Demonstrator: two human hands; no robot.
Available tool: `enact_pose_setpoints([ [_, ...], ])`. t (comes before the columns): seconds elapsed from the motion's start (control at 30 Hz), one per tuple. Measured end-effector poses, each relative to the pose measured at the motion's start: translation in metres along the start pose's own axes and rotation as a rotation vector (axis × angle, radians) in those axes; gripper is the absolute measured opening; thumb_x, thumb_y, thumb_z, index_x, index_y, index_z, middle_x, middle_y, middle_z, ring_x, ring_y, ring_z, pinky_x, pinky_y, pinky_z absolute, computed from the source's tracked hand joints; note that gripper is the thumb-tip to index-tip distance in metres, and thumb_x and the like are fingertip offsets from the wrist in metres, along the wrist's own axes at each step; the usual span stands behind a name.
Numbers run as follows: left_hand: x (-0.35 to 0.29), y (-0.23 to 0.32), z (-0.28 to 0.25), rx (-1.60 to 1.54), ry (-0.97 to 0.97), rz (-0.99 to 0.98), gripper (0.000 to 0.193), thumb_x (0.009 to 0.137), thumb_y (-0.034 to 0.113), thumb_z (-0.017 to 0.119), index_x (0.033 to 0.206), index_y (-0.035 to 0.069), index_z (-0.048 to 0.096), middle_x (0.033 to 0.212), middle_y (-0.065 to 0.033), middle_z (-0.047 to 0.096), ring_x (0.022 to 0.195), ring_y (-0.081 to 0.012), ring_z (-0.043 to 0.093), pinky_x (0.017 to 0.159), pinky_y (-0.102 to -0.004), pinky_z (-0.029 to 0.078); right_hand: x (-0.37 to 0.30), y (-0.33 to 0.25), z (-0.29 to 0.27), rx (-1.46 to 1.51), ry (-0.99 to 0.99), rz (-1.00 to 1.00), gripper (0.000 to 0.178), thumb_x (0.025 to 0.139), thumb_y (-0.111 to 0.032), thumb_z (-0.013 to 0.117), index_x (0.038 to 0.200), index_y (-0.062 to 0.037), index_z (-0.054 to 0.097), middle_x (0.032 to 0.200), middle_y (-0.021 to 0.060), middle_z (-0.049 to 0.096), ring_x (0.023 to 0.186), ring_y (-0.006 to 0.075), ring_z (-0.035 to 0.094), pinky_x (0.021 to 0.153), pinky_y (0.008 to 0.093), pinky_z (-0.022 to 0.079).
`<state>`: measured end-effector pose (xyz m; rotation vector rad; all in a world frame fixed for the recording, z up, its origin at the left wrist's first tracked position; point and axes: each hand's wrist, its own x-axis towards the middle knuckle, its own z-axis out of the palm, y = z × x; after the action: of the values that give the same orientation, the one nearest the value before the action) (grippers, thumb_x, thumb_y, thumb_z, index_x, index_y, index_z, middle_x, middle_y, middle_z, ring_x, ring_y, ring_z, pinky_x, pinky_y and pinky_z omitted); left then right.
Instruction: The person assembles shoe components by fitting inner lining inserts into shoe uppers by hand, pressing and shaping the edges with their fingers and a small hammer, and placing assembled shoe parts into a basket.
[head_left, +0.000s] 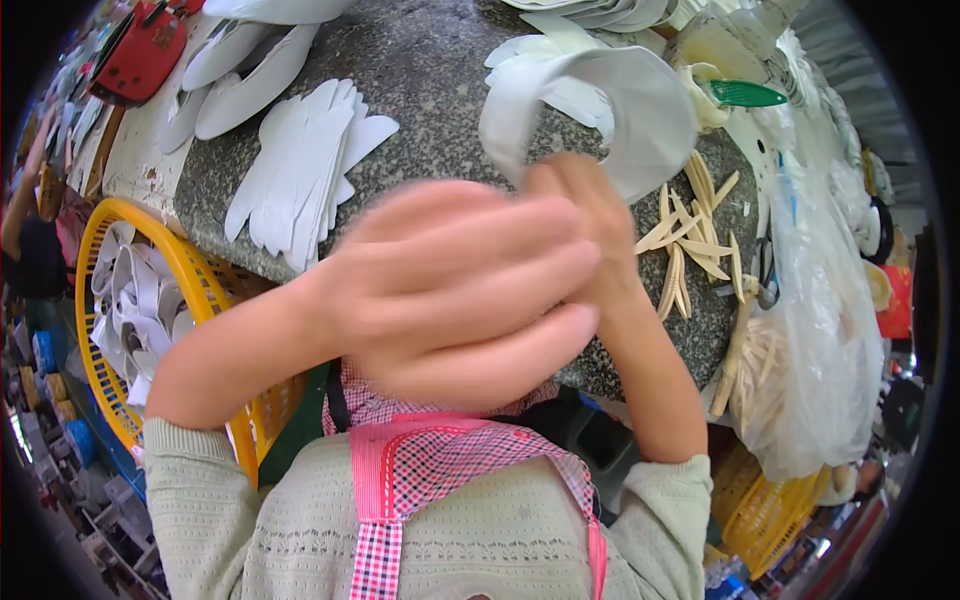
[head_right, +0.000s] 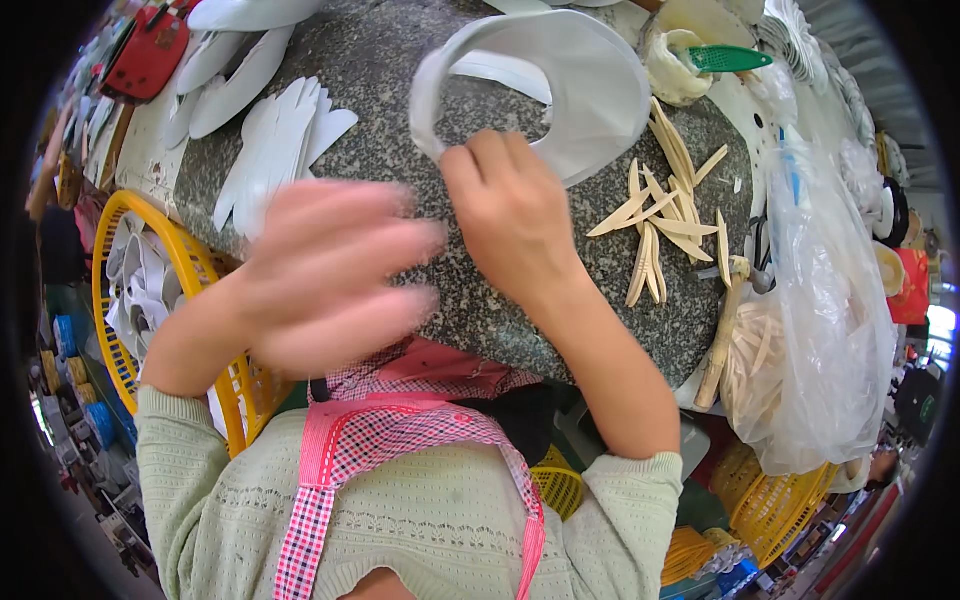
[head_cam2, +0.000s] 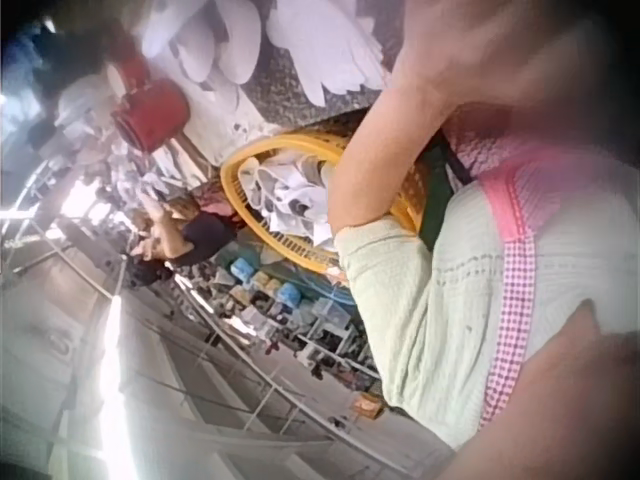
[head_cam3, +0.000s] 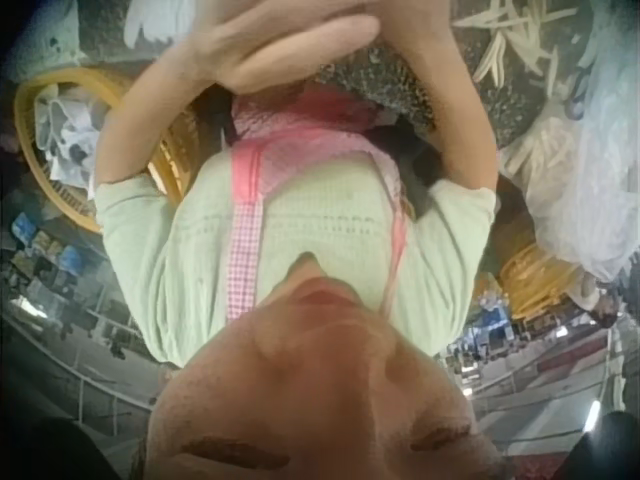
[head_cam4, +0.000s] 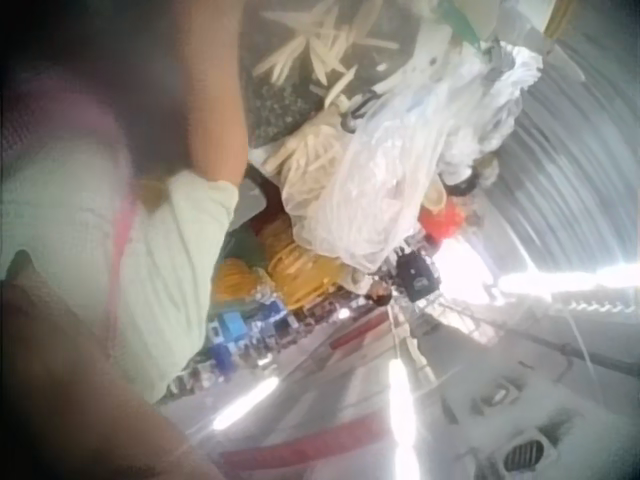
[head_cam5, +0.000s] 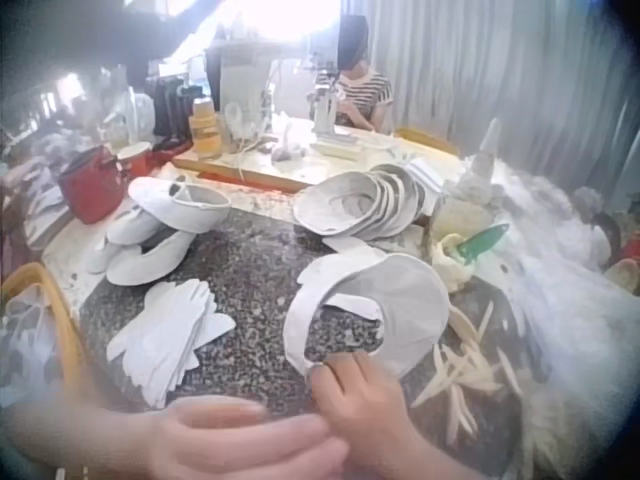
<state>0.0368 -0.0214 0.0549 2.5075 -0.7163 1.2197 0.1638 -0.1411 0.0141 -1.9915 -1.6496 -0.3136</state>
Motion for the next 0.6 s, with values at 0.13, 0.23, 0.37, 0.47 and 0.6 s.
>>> enact_pose_setpoints([
  [0.13, -0.023, -0.031, 0.028, 0.379, -0.539, -0.164, 0.033, 0.072, 0.012, 0.054, 0.103, 0.001, 0.056, 0.102, -0.0113, 0.059, 0.100, -0.0198, 0.054, 0.089, -0.0375, 0.037, -0.016, 0.023, 0.023, -0.074, -0.028, -0.158, 0.021, 0.064, -0.008, 0.059, 0.084, -0.0016, 0.055, 0.087, 0.0115, 0.055, 0.079, 0.0275, 0.055, 0.069, 0.0364, 0.047],
  [0.23, -0.026, -0.015, 0.027, 0.415, -0.937, -0.250, 0.032, 0.071, 0.012, 0.054, 0.101, -0.001, 0.055, 0.102, -0.0117, 0.058, 0.099, -0.0206, 0.053, 0.081, -0.0385, 0.038, -0.018, 0.011, 0.011, 0.031, -0.032, -0.039, 0.021, 0.067, -0.006, 0.060, 0.087, 0.0005, 0.056, 0.094, 0.0125, 0.056, 0.084, 0.0288, 0.056, 0.072, 0.0372, 0.048],
  [0.37, -0.034, 0.005, 0.039, 0.464, -0.825, -0.373, 0.034, 0.071, 0.012, 0.053, 0.101, -0.003, 0.054, 0.102, -0.0126, 0.057, 0.103, -0.0217, 0.050, 0.074, -0.0422, 0.037, -0.026, 0.014, 0.015, 0.039, -0.047, 0.027, 0.019, 0.069, -0.006, 0.061, 0.087, 0.0007, 0.057, 0.099, 0.0128, 0.055, 0.086, 0.0284, 0.057, 0.071, 0.0358, 0.049],
  [0.47, -0.042, 0.010, 0.046, 0.484, -0.696, -0.449, 0.035, 0.072, 0.012, 0.052, 0.104, -0.003, 0.053, 0.109, -0.0149, 0.054, 0.105, -0.0217, 0.050, 0.072, -0.0463, 0.037, -0.025, 0.017, 0.019, -0.058, -0.051, -0.029, 0.015, 0.069, -0.008, 0.061, 0.082, -0.0009, 0.057, 0.096, 0.0112, 0.055, 0.085, 0.0261, 0.058, 0.067, 0.0340, 0.050],
  [0.6, -0.031, 0.011, 0.048, 0.315, -0.680, -0.675, 0.031, 0.075, 0.010, 0.052, 0.104, -0.003, 0.053, 0.097, -0.0156, 0.060, 0.084, -0.0258, 0.061, 0.066, -0.0429, 0.042, -0.026, 0.015, 0.022, -0.127, -0.081, -0.037, 0.010, 0.071, -0.009, 0.063, 0.080, -0.0067, 0.059, 0.086, 0.0048, 0.060, 0.075, 0.0234, 0.059, 0.060, 0.0346, 0.048],
])
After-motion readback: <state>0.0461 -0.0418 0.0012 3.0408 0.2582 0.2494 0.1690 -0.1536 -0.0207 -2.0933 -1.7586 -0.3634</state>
